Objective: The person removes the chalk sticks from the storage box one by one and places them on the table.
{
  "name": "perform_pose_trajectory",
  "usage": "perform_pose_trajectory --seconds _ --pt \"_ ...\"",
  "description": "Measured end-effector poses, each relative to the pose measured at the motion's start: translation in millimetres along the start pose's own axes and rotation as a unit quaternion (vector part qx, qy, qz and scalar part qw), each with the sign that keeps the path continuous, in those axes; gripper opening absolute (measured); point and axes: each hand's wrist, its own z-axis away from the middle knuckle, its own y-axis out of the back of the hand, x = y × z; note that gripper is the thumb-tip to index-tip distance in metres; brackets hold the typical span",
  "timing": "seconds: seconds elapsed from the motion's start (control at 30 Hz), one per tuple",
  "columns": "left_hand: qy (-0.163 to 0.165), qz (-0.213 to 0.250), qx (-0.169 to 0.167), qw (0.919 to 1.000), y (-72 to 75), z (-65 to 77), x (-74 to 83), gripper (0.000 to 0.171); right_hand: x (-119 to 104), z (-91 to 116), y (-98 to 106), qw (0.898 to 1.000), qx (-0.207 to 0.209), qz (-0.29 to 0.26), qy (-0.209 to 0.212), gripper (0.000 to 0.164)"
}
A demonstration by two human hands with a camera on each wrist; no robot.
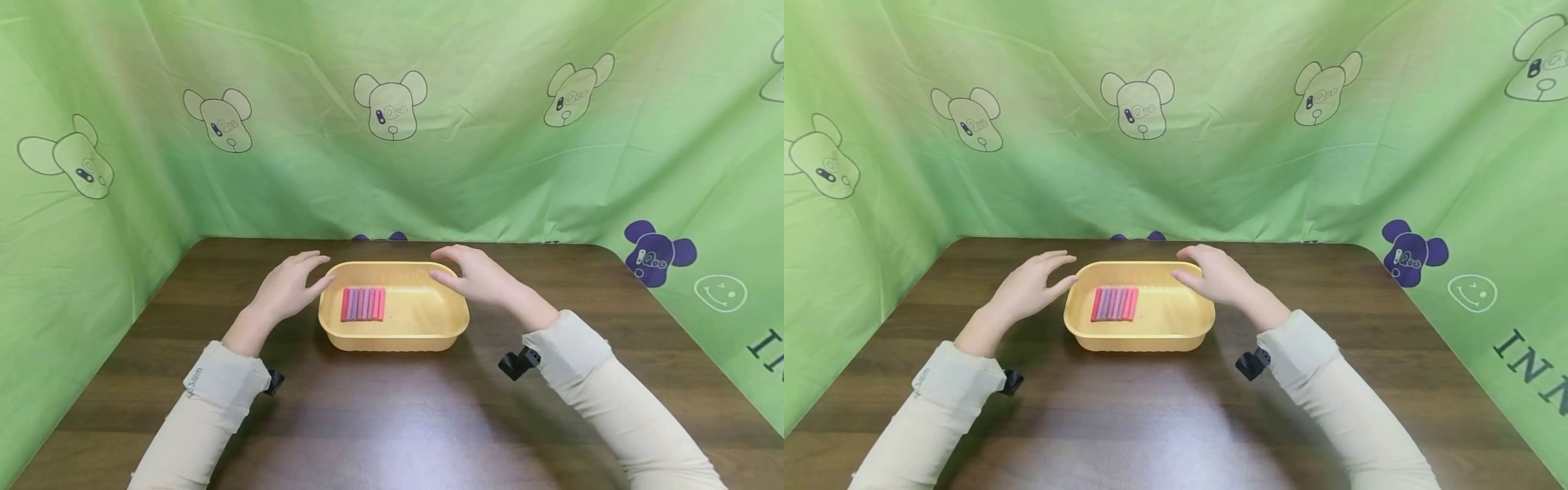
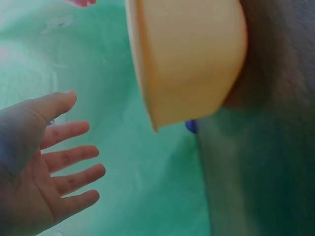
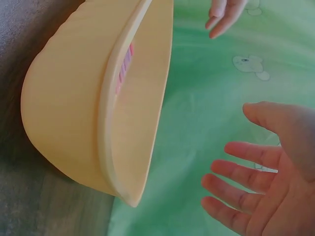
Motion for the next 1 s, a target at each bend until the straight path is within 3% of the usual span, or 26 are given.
perform_pose_trajectory --seconds 0.1,0.33,0.6,0.87,1.0 --pt "-0.001 0.013 -0.008 0.9999 -3.1 2.9 -6.9 0.045 3.1 -3.6 -2.5 1.000 0.001 -0.015 0.008 0.041" --pt "-0.024 0.052 -0.041 0.9975 -15.5 5.5 -23.7 0.045 6.2 -15.6 -5.5 0.997 -0.025 -0.061 -0.029 0.038" --pt "-0.038 0.065 -0.069 0.9948 -26.1 7.5 -30.5 0.044 7.9 -30.9 -8.6 0.992 -0.057 -0.094 -0.058 0.036" --pt "-0.040 0.072 -0.083 0.9931 -28.8 8.6 -30.2 0.044 8.7 -46.9 -15.9 0.970 -0.112 -0.197 -0.088 0.039" --pt "-0.040 0.072 -0.084 0.9930 -29.0 9.0 -30.0 0.043 7.1 -53.5 -20.9 0.961 -0.133 -0.224 -0.096 0.041"
